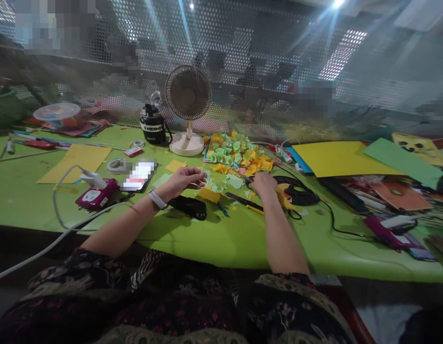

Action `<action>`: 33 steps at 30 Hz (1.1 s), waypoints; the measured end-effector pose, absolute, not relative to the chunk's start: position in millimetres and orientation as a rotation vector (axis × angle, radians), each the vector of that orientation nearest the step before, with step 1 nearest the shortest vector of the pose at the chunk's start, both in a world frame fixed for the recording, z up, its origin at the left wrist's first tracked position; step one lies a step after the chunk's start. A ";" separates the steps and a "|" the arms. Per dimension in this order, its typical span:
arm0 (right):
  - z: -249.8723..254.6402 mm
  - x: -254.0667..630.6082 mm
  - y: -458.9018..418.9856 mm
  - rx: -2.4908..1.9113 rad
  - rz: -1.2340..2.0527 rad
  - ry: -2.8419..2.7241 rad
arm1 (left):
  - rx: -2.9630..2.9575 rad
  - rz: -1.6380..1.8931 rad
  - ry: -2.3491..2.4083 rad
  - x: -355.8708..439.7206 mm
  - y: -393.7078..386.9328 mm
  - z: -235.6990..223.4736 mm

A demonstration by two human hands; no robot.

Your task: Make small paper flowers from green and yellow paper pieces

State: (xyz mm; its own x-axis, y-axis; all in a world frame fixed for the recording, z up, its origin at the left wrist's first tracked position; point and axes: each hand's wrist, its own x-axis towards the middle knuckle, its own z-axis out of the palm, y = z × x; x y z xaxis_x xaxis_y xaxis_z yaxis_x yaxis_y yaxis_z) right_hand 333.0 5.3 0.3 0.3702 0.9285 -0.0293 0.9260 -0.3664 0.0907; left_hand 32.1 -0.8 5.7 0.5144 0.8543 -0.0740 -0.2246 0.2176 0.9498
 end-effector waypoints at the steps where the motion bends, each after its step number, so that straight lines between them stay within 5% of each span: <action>1: 1.9 333.2 5.0 2.530 0.002 1.662 | 1.099 0.843 0.700 32.0 -0.5 5.4; 9: 21.5 363.1 -9.2 2.828 -0.302 1.895 | 1.036 0.950 0.697 31.6 4.1 2.1; 16: 32.9 342.3 -20.9 2.714 -1.479 2.383 | 0.960 0.989 0.698 32.9 2.8 4.2; 22: 33.4 291.7 -27.1 2.431 -2.015 2.494 | 0.905 1.035 0.693 33.0 3.1 4.3; 27: 34.6 257.3 -41.4 2.142 -2.185 2.466 | 0.899 1.076 0.663 30.8 2.0 6.5; 33: 31.5 234.1 -46.3 2.259 -2.024 2.400 | 0.882 1.152 0.611 32.4 5.0 4.3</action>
